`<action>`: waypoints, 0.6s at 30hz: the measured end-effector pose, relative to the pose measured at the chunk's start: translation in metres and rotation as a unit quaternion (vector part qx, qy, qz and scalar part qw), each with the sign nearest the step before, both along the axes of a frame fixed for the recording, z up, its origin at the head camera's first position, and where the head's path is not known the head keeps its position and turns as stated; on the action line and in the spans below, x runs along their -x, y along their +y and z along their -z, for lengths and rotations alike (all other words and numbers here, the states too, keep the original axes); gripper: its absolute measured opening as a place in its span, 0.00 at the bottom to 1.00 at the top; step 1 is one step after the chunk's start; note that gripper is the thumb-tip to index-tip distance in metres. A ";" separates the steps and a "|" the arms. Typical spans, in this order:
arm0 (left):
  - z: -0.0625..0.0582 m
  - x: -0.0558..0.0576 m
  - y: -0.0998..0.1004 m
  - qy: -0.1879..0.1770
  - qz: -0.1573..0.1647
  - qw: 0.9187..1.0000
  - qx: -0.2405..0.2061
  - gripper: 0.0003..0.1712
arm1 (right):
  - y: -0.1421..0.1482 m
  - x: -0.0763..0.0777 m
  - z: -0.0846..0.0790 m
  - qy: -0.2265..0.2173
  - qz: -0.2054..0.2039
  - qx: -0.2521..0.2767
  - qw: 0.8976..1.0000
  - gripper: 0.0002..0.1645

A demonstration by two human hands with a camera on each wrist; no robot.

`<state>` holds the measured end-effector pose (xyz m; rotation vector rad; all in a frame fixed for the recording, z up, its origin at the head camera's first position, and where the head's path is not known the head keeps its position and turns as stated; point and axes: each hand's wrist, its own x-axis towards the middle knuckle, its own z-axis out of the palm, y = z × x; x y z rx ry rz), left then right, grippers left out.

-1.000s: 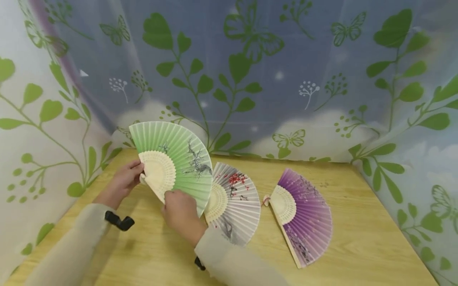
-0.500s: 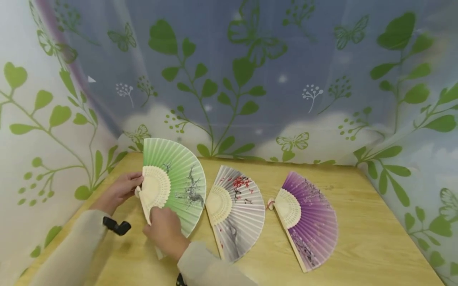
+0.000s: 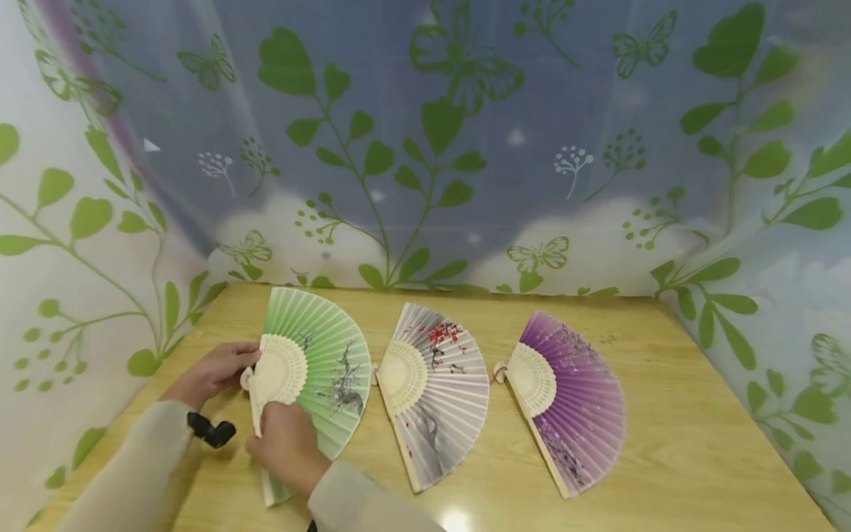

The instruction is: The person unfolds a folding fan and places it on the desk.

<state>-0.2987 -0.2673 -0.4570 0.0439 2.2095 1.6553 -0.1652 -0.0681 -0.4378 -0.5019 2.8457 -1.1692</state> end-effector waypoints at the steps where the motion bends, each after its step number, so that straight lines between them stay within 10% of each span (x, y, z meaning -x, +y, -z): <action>1: 0.002 0.001 0.000 -0.001 0.002 1.000 0.006 0.37 | 0.000 0.000 0.001 -0.006 0.002 0.008 1.000 0.17; 18: -0.010 0.000 0.016 0.087 -0.002 0.966 0.245 0.17 | -0.015 0.002 0.009 -0.065 0.030 0.047 0.996 0.18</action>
